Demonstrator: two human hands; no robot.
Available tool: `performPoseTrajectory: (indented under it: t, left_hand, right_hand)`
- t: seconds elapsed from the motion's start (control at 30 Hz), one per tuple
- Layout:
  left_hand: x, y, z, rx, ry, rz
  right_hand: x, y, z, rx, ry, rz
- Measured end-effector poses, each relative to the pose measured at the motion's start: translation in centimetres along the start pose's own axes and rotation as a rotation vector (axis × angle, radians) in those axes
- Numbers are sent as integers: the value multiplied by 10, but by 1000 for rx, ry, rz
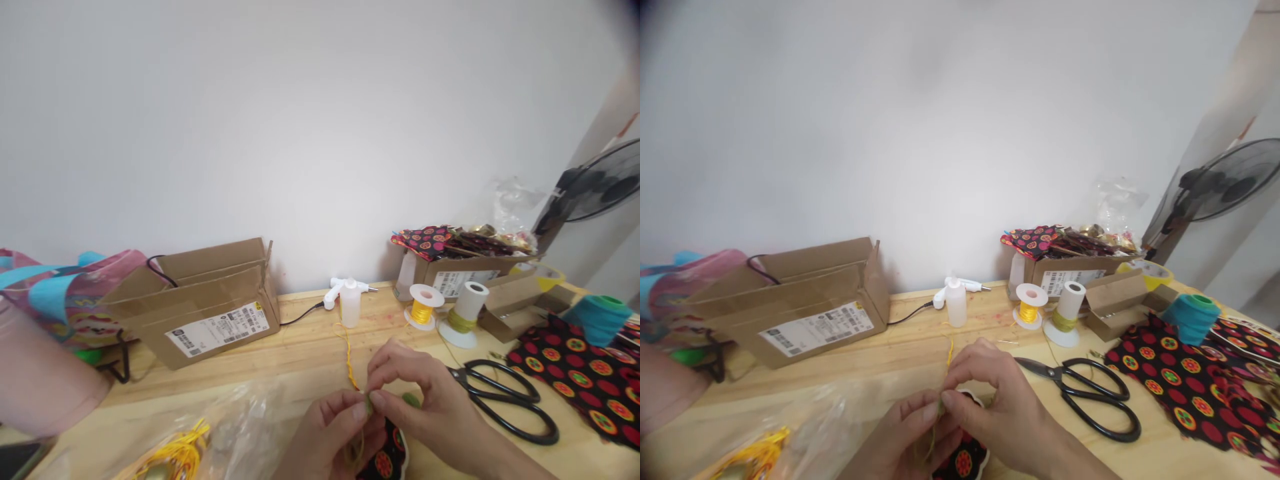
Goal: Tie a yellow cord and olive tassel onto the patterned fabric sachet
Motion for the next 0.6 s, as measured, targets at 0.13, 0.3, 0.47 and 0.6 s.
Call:
performPoseTrajectory:
  t: [0.13, 0.3, 0.47, 0.6]
  left_hand:
    - [2, 7, -1, -28, -63, -30]
    - [2, 13, -3, -94, -138, -118]
    - [1, 8, -2, -139, -143, -134]
    - [3, 5, -3, -175, -180, -100]
  right_hand:
    - [0, -1, 5, 34, 37, 33]
    - [0, 3, 12, 60, 108, 9]
    - [1, 5, 16, 86, 159, 0]
    - [1, 4, 13, 76, 144, -9]
Point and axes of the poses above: each hand's wrist, its own x-axis away from the middle knuckle, its own y-axis out of the palm, z = x × y, the point moved 9 cm from there along -x, towards the middle knuckle, and after that the axes turned 10 degrees about x, right-handed, at the moved point
